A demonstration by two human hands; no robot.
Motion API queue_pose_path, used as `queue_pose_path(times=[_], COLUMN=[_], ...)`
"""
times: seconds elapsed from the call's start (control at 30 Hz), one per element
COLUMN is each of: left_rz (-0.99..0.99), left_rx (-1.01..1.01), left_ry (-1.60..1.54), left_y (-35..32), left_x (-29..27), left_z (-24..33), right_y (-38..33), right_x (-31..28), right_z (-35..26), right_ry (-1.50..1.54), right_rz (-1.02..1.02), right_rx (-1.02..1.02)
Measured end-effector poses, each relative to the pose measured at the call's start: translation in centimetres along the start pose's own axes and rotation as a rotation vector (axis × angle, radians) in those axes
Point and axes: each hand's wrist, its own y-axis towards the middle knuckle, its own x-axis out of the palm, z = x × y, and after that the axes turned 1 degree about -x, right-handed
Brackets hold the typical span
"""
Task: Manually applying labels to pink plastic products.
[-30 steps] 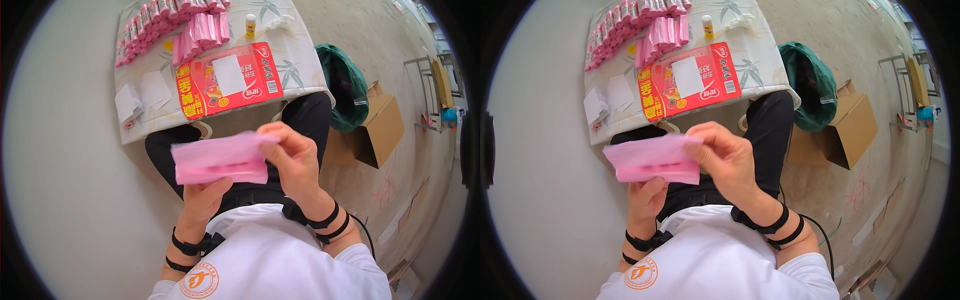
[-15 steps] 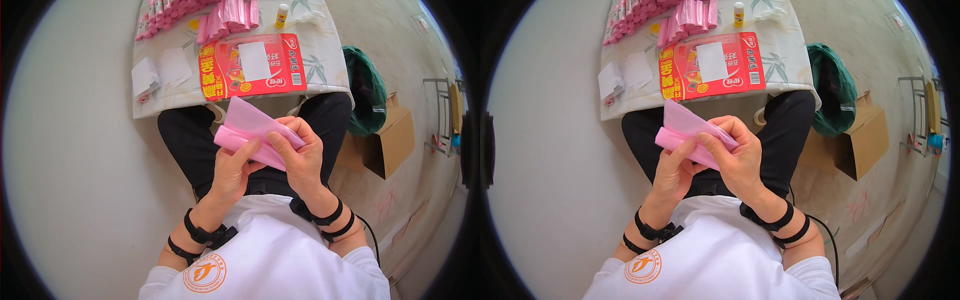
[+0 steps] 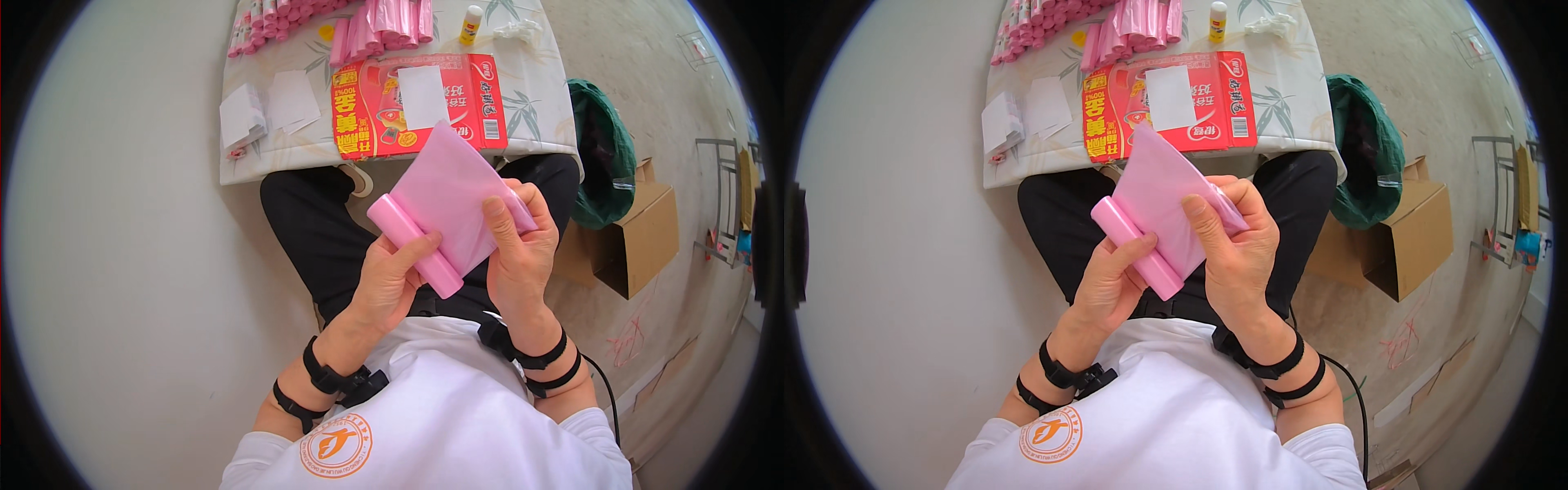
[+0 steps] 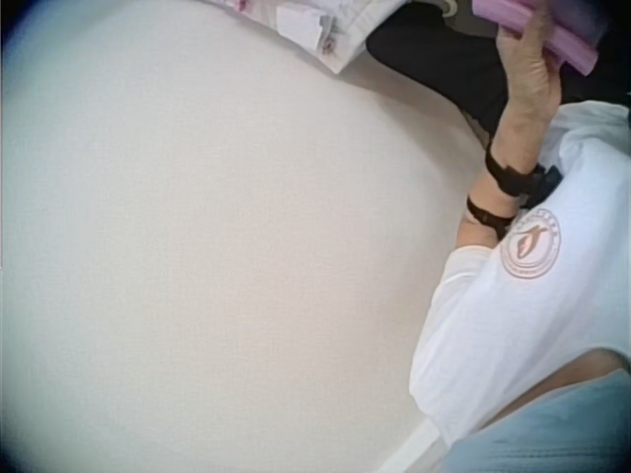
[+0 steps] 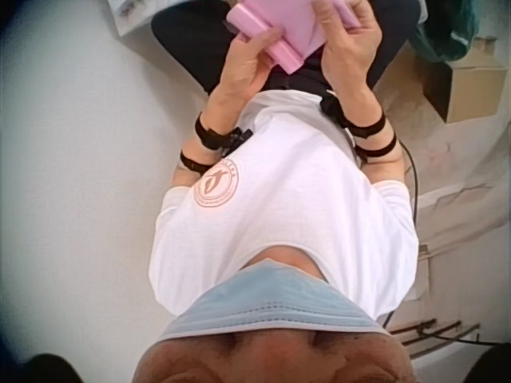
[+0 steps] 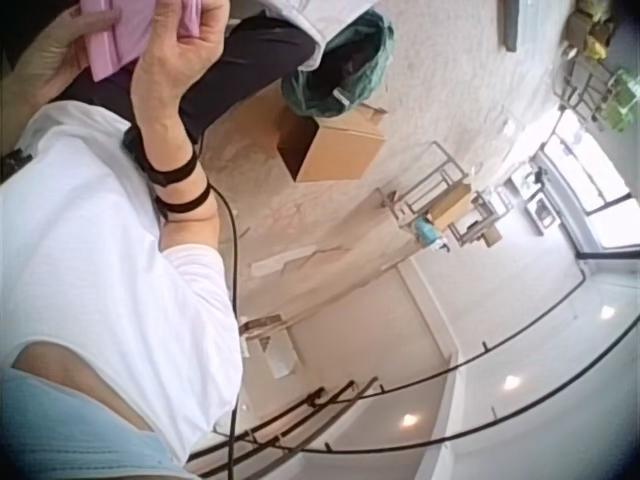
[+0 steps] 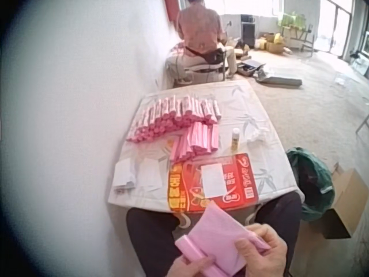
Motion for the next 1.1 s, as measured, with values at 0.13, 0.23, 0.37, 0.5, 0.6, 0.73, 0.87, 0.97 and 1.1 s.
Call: queue_pose_path(times=[0.13,0.23,0.37,0.5,0.6,0.73,0.87,0.97,1.1], left_rz=[0.027,0.045,0.086,0.105,0.105,0.134,0.193,0.193,0.289], left_rx=[0.043,0.061,0.084,0.108,0.184,0.287,0.316,0.321,0.296], left_ry=[0.072,0.098,0.081,0.014,-0.051,-0.100,-0.082,-0.081,-0.081], left_y=[0.1,0.3,0.9,2.2,2.7,3.3,3.8,4.0,4.0], left_x=[-0.4,-0.6,-0.8,-1.1,-1.0,0.1,1.0,0.9,0.1], left_z=[-0.4,-0.9,-1.4,-1.2,-0.6,-0.2,-0.5,-0.6,-1.0], right_y=[0.3,0.5,0.8,2.2,2.5,-1.0,-2.2,-1.4,-0.8], right_x=[-0.2,-0.3,-0.4,-0.8,-1.3,-1.4,-2.0,-2.1,-2.0], right_z=[-0.4,-0.4,0.0,0.0,0.0,0.8,2.6,3.7,4.0], right_ry=[-0.033,-0.022,-0.057,-0.152,-0.037,-0.898,-1.537,-1.682,-1.626], right_rz=[0.001,0.049,-0.014,-0.235,-0.132,0.052,-0.205,-0.265,-0.341], right_rx=[-0.021,-0.065,-0.063,-0.121,-0.098,-0.556,-1.021,-1.105,-1.091])
